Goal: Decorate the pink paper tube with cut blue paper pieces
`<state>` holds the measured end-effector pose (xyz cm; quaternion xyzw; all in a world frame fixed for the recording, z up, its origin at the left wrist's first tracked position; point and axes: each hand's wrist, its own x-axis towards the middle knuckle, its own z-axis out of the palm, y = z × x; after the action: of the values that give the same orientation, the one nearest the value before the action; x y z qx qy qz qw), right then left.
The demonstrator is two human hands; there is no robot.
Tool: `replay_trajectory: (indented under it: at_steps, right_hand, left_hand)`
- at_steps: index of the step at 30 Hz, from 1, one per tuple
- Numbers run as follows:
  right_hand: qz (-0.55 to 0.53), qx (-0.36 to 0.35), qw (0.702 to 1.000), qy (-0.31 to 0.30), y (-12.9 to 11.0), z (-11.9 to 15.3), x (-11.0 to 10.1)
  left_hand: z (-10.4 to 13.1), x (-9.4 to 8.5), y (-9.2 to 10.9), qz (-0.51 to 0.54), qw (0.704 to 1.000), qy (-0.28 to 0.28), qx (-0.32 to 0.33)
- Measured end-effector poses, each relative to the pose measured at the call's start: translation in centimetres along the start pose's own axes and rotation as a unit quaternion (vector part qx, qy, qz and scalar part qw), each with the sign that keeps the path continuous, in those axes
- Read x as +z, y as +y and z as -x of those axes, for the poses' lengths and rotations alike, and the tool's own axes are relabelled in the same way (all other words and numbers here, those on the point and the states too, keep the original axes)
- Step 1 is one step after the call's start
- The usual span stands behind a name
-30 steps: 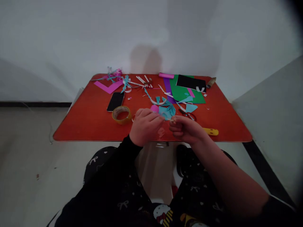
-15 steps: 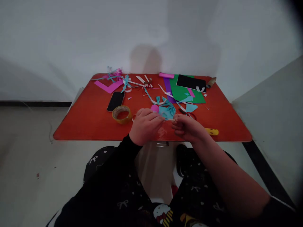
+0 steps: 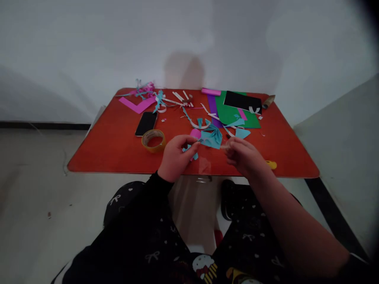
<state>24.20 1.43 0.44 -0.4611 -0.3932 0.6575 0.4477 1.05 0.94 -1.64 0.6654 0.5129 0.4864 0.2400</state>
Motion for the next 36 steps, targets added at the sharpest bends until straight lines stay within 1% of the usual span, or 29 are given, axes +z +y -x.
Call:
replay_trajectory:
  at_steps: [3,7,9,12,15,19,22,25,31,33,36]
  right_hand:
    - [0.059,-0.041,0.997,-0.016,1.2,0.0,0.4]
    - [0.135,-0.111,0.984,-0.014,2.1,-0.5,0.5]
    - [0.156,-0.123,0.98,-0.014,2.1,-0.8,0.6]
    - [0.156,-0.115,0.981,-0.025,1.9,-1.2,0.9]
    - [0.142,-0.103,0.984,-0.025,2.0,-1.8,0.9]
    - [0.125,-0.098,0.987,0.004,2.5,-2.3,0.6]
    - [0.132,-0.086,0.987,0.028,2.7,-2.7,0.2]
    - [0.134,-0.08,0.987,0.039,2.7,-3.1,-0.1]
    - [0.064,-0.031,0.996,0.047,2.3,-4.3,-0.8]
    - [0.064,-0.037,0.995,0.06,2.1,-4.5,-1.0]
    - [0.093,-0.067,0.99,0.079,2.0,-4.9,-1.6]
  left_hand:
    - [0.1,0.3,0.2,0.092,0.994,-0.007,-0.063]
    - [-0.1,0.7,0.5,0.164,0.981,-0.01,-0.106]
    - [-0.2,0.9,0.7,0.195,0.973,-0.015,-0.124]
    - [-0.2,1.2,0.7,0.249,0.956,-0.022,-0.156]
    - [-0.2,1.6,0.5,0.317,0.925,-0.033,-0.209]
    - [-0.4,2.1,0.5,0.422,0.864,-0.032,-0.273]
    - [-0.6,2.3,0.7,0.494,0.819,-0.017,-0.292]
    - [-0.9,2.3,0.9,0.546,0.784,-0.008,-0.294]
    - [-1.0,2.0,0.8,0.591,0.732,-0.055,-0.334]
    - [-0.9,1.9,0.6,0.595,0.724,-0.07,-0.342]
    - [-0.8,1.9,0.3,0.588,0.724,-0.095,-0.347]
